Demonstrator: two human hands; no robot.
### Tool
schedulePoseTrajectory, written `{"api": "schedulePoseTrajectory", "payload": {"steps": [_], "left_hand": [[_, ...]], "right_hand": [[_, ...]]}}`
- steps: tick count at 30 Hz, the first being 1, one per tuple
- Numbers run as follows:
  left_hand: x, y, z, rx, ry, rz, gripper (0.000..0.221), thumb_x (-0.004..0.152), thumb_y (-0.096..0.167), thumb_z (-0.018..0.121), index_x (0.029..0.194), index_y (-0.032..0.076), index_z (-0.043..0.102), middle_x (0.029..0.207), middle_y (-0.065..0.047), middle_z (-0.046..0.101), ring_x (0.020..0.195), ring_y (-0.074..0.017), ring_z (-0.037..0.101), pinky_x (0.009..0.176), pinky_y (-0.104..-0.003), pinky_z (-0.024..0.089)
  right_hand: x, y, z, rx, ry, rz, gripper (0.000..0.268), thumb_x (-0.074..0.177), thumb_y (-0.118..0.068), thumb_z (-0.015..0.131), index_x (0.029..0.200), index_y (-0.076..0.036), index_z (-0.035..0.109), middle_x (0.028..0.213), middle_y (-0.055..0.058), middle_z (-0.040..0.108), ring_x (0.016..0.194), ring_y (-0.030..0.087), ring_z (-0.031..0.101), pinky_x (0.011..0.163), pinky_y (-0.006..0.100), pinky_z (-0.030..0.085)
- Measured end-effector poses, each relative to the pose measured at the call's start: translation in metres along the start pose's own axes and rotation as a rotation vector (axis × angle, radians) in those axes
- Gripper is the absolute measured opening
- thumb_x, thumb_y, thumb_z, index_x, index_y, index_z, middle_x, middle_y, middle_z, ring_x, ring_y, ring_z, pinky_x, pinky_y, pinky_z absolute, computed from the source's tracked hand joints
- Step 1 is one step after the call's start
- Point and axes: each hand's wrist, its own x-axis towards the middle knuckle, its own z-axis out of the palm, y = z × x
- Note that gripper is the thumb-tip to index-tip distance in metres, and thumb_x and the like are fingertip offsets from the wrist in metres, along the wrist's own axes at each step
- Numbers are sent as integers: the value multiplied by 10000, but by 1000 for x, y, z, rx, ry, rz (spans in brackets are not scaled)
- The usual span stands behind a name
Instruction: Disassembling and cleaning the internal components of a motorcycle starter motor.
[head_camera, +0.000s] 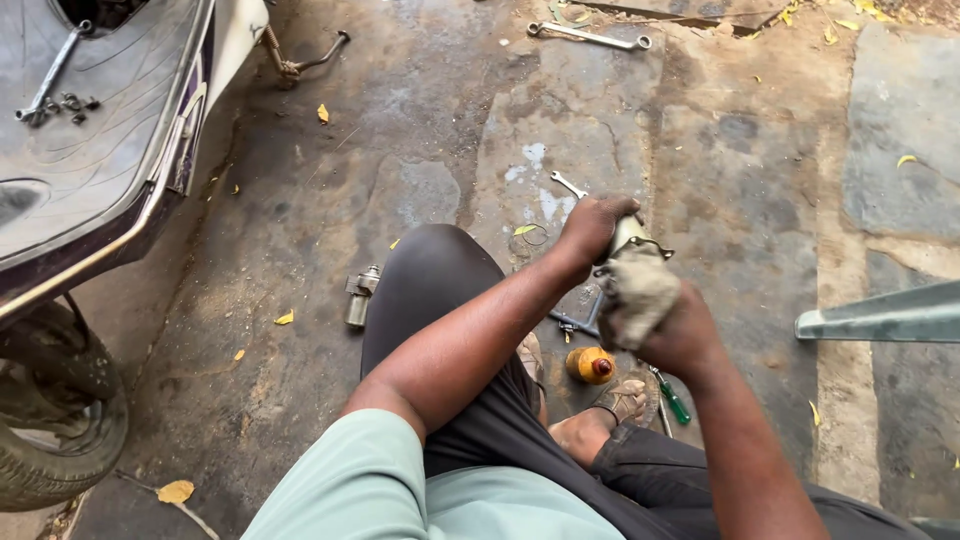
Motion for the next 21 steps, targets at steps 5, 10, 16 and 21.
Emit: {"api": "schedulePoseTrajectory", "payload": {"steps": [5, 10, 16, 21], "left_hand": [[4, -8, 4, 338, -22, 58, 250, 868, 256, 653, 844, 29, 755, 739, -89, 718, 611, -170, 663, 597, -323, 531], [8, -2, -1, 371, -100, 80, 255, 860, 259, 661, 837, 25, 759, 742, -106, 722, 611, -171, 645, 587, -336, 519], [17, 5, -16, 310, 65, 18, 260, 876, 262, 660, 870, 19, 754, 739, -90, 720, 602, -159, 641, 582, -321, 522], [-3, 34, -10, 260, 25, -87, 337, 865, 357, 671, 918, 33, 749, 733, -123, 695, 551, -192, 617, 497, -361, 481]], "right_hand": [[8, -13, 14, -438, -23, 119, 401, 695, -187, 853, 1072, -103, 744, 995, 117, 771, 893, 297, 745, 792, 422, 590], [4, 4, 21, -238, -24, 197, 433, 676, -159, 836, 1082, -76, 708, 1010, 106, 768, 950, 258, 748, 842, 393, 583], [1, 13, 22, 241, -5, -18, 399, 819, -151, 798, 1187, -80, 661, 1145, 90, 725, 1056, 209, 701, 915, 356, 579], [4, -4, 10, -591, 96, 97, 550, 728, -219, 878, 1223, -92, 677, 975, 123, 751, 866, 319, 712, 794, 427, 567]]}}
